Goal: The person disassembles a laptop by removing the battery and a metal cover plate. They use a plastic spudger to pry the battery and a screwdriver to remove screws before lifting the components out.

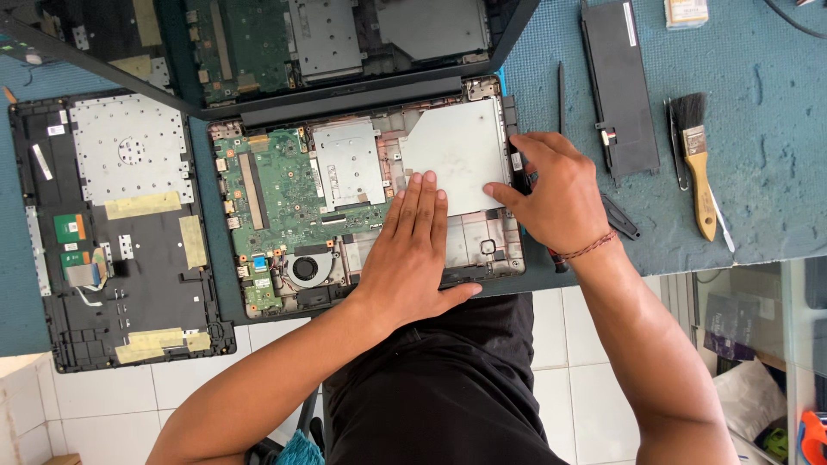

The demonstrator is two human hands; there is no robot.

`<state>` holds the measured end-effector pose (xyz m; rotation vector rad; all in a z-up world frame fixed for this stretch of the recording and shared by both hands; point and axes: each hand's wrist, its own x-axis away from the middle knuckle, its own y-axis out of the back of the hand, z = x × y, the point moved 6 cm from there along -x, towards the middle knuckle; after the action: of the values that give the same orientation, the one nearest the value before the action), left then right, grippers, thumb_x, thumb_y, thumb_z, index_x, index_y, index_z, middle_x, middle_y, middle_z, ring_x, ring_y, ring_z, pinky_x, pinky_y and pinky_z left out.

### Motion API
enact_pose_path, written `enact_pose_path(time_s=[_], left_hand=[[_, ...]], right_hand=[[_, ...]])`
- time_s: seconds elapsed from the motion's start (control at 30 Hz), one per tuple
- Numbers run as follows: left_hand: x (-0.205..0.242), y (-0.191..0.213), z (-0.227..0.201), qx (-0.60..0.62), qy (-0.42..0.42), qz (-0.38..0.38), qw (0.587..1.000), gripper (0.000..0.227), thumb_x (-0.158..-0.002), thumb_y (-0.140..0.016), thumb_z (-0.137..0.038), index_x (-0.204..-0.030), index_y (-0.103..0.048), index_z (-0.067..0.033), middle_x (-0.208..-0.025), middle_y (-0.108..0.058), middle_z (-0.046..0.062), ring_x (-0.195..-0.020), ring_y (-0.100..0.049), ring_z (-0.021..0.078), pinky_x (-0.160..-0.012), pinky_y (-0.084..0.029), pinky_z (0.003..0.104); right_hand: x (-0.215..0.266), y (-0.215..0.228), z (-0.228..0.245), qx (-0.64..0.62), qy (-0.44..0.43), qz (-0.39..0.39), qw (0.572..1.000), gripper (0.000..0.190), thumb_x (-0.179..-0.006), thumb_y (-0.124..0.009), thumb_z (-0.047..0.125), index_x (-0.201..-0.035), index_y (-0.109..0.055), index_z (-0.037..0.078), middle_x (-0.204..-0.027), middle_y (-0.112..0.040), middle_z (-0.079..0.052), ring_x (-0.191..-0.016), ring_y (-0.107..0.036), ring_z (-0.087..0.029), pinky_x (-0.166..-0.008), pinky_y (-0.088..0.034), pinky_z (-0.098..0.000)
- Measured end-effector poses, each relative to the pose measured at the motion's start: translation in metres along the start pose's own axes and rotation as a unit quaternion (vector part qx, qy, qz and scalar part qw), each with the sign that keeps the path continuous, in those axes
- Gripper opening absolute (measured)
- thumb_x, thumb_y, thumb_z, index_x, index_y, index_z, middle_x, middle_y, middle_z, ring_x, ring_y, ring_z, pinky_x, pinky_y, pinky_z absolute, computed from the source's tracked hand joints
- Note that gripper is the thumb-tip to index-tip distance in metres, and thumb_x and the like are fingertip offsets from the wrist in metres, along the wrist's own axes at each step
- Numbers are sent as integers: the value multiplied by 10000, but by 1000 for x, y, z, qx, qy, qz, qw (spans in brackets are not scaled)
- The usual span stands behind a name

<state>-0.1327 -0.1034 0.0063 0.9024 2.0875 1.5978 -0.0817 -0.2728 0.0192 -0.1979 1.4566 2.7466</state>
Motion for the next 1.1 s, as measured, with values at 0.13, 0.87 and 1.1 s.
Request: enact_pose_path(time_s=[0.13, 0.87, 1.1], left_hand=[[0, 1, 2, 13, -1, -11, 1000, 1190, -713, -580, -734, -1407, -231, 167, -1494, -135, 379, -1418, -108, 484, -1159, -69, 531], [-3, 8, 1, 47, 59, -130, 989, 910, -830, -497, -692, -1364, -458, 44, -1445, -329, 337, -1367, -212, 532, -1114, -45, 602], [-4, 7, 4, 49, 66, -141, 987, 855, -842, -495, -679, -1349, -491, 9, -1450, -351, 299, -1373, -232, 502, -1106, -43, 623]], right_hand=[[-1, 5, -11, 21, 24, -21, 999, 487, -736, -824, 190, -1146, -670, -22, -1063, -656, -132, -826, -668, -300, -670, -547, -361], [36, -8, -73, 188, -156, 163, 956, 386, -705, -707, 334, -1069, -658, 217, -628, -670, 86, -734, -673, -272, -757, -580, -420], [26, 20, -44, 158, -112, 97, 976, 375, -768, -713, 278, -1112, -656, 137, -726, -688, 7, -788, -672, -305, -720, -569, -451]])
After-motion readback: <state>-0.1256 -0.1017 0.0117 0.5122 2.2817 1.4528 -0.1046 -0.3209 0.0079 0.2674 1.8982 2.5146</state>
